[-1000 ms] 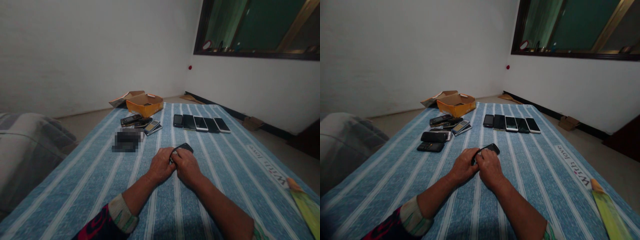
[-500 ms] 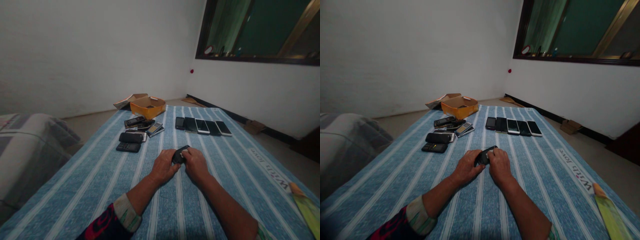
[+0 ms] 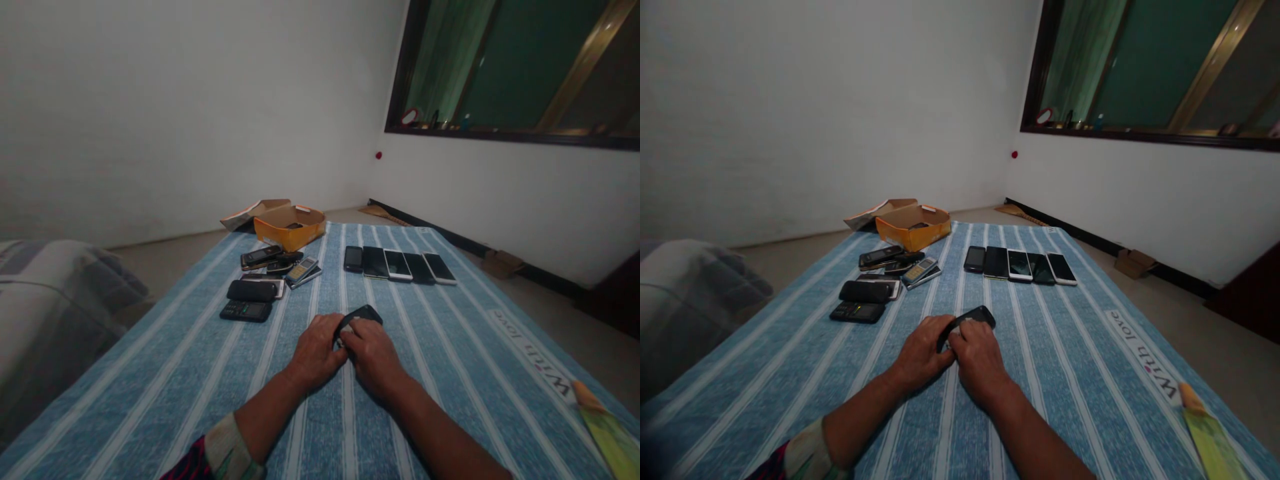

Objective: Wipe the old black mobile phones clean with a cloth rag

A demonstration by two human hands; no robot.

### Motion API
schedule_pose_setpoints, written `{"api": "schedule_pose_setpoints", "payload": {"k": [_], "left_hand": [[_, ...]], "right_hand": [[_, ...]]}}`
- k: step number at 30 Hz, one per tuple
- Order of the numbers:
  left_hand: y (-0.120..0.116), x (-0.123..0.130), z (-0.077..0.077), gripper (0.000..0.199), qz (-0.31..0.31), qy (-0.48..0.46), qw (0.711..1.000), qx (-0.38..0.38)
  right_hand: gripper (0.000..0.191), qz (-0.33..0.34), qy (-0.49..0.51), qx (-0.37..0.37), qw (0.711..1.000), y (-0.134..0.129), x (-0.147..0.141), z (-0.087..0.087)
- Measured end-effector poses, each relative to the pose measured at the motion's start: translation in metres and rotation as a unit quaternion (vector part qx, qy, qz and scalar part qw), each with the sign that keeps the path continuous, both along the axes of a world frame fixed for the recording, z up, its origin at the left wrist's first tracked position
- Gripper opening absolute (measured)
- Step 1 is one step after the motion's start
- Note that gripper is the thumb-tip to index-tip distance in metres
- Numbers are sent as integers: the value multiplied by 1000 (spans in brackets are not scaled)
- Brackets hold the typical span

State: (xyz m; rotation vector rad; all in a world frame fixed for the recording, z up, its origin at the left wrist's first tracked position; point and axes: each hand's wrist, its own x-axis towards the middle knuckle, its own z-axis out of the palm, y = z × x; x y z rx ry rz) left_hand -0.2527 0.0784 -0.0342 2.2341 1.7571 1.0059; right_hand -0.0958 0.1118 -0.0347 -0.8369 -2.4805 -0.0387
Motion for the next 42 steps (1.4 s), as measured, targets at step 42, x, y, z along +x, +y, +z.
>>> {"api": "schedule_pose_setpoints", "payload": {"k": [42], "left_hand": [[3, 1, 7, 35, -11, 7, 1000, -25]], "right_hand": [[7, 116, 5, 26, 993, 20, 22, 5]]}}
